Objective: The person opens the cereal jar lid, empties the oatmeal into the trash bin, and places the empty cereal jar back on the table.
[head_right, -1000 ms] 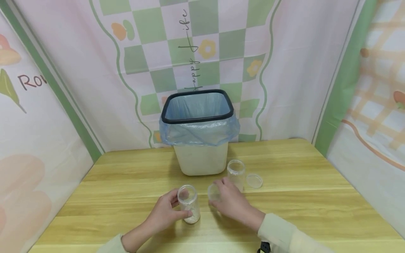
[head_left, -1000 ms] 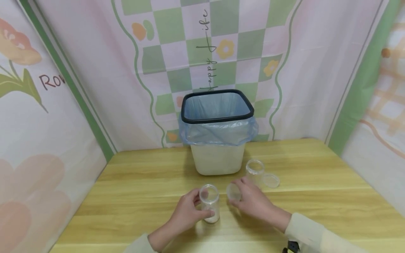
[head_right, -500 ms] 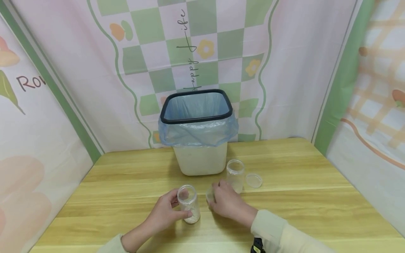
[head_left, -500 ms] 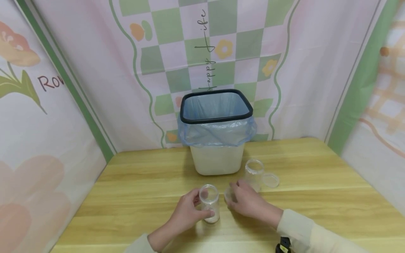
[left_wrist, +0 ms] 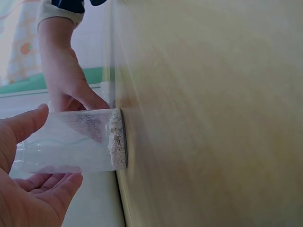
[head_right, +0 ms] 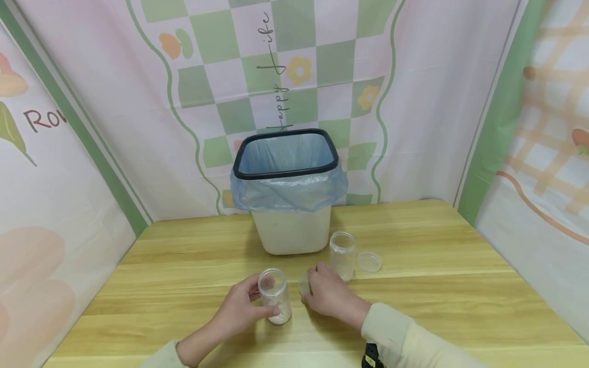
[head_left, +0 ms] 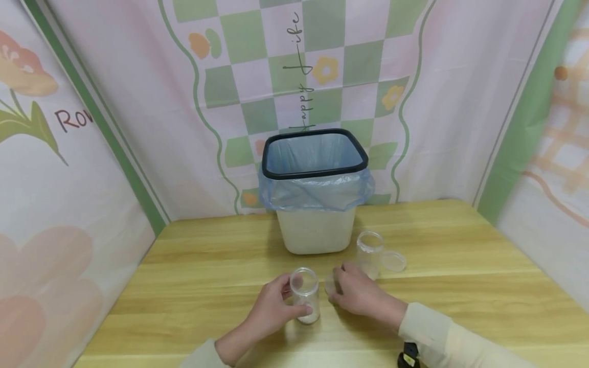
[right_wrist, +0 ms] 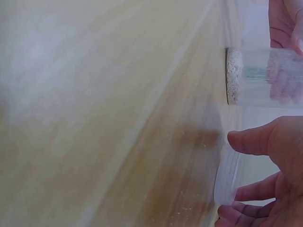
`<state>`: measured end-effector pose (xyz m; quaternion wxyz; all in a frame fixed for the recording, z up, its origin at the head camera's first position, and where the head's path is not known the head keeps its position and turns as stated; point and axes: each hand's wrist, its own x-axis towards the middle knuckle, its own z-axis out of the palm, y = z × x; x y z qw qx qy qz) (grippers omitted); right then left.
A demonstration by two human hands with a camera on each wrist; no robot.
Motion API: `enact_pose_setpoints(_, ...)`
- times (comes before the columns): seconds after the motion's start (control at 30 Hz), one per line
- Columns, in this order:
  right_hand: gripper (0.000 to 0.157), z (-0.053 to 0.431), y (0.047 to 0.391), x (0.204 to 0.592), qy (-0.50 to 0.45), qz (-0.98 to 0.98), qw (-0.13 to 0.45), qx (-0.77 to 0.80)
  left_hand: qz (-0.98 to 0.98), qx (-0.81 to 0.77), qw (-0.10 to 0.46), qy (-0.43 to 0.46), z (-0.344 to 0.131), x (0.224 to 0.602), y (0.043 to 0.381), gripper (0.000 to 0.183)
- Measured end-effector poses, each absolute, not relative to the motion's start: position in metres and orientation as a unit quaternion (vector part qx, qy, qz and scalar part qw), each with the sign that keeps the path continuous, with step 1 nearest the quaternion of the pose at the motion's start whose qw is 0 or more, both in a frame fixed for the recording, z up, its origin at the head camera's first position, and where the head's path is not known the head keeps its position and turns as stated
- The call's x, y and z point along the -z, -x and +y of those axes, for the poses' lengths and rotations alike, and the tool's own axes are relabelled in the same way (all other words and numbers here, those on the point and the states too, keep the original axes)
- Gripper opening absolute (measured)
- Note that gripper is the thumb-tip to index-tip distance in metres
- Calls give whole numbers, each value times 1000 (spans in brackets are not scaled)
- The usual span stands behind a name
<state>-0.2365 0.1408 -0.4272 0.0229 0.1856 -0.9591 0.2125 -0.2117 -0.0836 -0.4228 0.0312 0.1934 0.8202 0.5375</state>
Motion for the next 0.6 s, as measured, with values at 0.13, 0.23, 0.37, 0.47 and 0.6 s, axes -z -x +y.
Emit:
enact_pose_setpoints(0.13,54,140,236,428,-190,-959,24,-208,822,-535,30,-192,-84,422,212,65)
enact_pose_setpoints(0.23,54,140,237,430,-190,-959,25,-207,821,-536,31,-194,-84,422,212,67)
enact_pose_setpoints(0.37,56,141,236,430,-192,-959,23,-209,819,-537,33,-200,-85,421,212,68)
enact_pose_setpoints(0.47,59,141,235,428,-192,-958,22,-211,820,-534,29,-204,-86,419,213,68)
enact_pose_setpoints(0.6,64,141,232,424,-190,-958,26,-213,820,-531,23,-211,-87,417,213,68)
